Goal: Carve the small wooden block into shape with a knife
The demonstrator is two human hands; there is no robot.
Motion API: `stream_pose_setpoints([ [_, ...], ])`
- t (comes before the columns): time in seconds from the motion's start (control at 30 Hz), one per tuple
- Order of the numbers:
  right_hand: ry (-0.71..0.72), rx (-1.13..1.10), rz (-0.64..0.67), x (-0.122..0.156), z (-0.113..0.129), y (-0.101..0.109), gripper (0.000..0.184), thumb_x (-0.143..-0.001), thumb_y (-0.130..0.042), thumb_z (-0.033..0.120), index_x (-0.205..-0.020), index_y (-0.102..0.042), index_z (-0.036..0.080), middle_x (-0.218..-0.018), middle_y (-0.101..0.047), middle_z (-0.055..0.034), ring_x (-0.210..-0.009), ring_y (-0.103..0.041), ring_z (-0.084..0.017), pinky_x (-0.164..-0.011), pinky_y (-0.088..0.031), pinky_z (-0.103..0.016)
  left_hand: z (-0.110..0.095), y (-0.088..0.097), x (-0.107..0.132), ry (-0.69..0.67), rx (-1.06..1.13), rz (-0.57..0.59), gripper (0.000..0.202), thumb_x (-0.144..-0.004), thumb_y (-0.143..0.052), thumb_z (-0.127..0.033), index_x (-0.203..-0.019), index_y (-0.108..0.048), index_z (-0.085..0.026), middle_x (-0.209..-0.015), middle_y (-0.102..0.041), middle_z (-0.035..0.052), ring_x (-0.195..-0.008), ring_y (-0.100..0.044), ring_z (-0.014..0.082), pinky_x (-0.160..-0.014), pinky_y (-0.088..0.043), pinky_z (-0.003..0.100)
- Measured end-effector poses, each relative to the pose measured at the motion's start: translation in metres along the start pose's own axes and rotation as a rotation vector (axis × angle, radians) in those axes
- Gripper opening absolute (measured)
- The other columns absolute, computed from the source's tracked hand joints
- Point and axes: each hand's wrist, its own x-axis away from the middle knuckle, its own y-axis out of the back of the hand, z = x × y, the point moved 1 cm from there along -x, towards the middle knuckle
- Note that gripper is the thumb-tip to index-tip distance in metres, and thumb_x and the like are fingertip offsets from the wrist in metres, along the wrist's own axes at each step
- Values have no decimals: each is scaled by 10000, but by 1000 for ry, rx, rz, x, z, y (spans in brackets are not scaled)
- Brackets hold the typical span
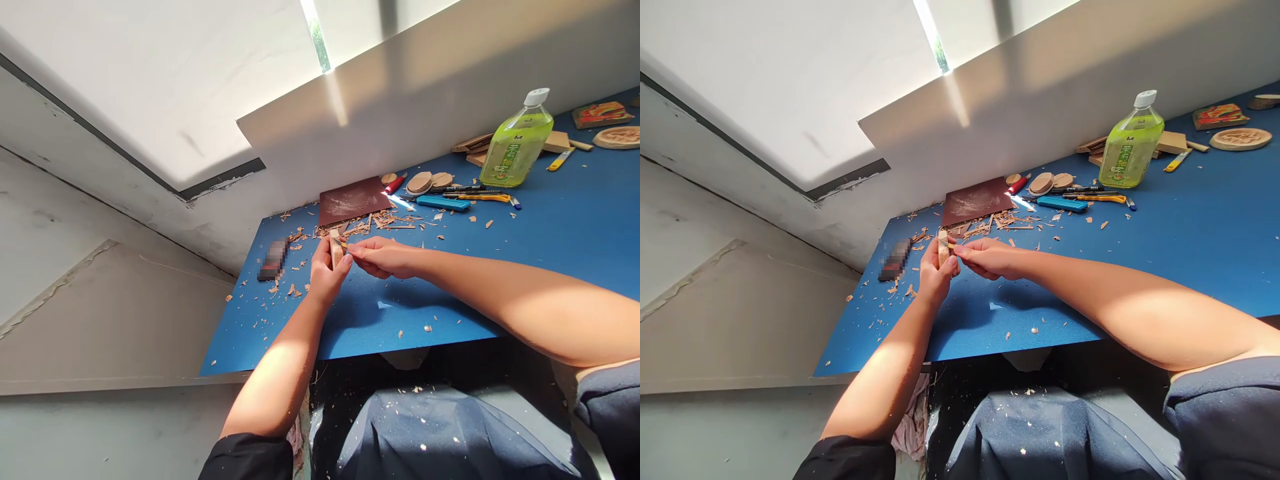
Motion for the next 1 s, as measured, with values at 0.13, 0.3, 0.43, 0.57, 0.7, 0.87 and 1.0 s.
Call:
stream_pose_setpoints([
  [0.13,32,-51,-85,-6,-10,-7,462,-1058,-593,650,-855,-554,237,-578,-364,88,-457,-228,-93,-405,-159,-247,-4,-4,1,5,-20,-51,624,-800,-877,-636,-1200,-612,-237,-775,-527,-39,-626,-436,115,-612,-372,268],
  [0.3,41,-104,-117,-7,-11,-14,448,-1027,-637,619,-819,-518,241,-574,-372,88,-454,-232,-86,-411,-168,-244,-4,-7,1,48,-26,-119,641,-767,-892,-635,-1206,-627,-249,-788,-555,-21,-678,-510,153,-607,-379,277],
  [0.43,21,-140,-133,-6,-8,-18,481,-1001,-669,657,-820,-501,245,-560,-345,99,-455,-216,-82,-421,-156,-238,-1,-11,3,29,-55,-160,630,-783,-877,-643,-1210,-624,-254,-823,-564,-9,-735,-541,177,-638,-399,288],
  [0.57,-18,-190,-147,-5,-7,-23,475,-977,-715,644,-835,-497,247,-565,-342,104,-454,-214,-77,-424,-142,-230,-3,-13,3,-99,-156,-216,546,-839,-841,-625,-1163,-622,-244,-919,-575,8,-791,-534,178,-723,-444,299],
  [0.7,-58,-253,-162,-4,-5,-29,437,-986,-720,595,-849,-492,248,-581,-358,100,-456,-214,-72,-426,-134,-219,-6,-12,3,-174,-241,-285,509,-826,-861,-583,-1116,-616,-245,-912,-554,-4,-788,-516,172,-753,-445,296],
  [0.87,-81,-243,-134,-3,-2,-26,427,-1012,-686,593,-855,-489,247,-579,-345,101,-451,-200,-73,-423,-135,-217,-3,-13,0,-61,-75,-172,608,-824,-829,-673,-1196,-596,-252,-862,-581,-16,-701,-509,151,-659,-413,277],
  [1.0,-31,-190,-122,-1,4,-13,451,-1040,-624,645,-869,-506,244,-579,-364,95,-457,-211,-80,-431,-160,-224,-3,-8,-5,22,69,-36,673,-788,-833,-716,-1215,-595,-254,-765,-555,-44,-583,-445,120,-566,-357,264],
])
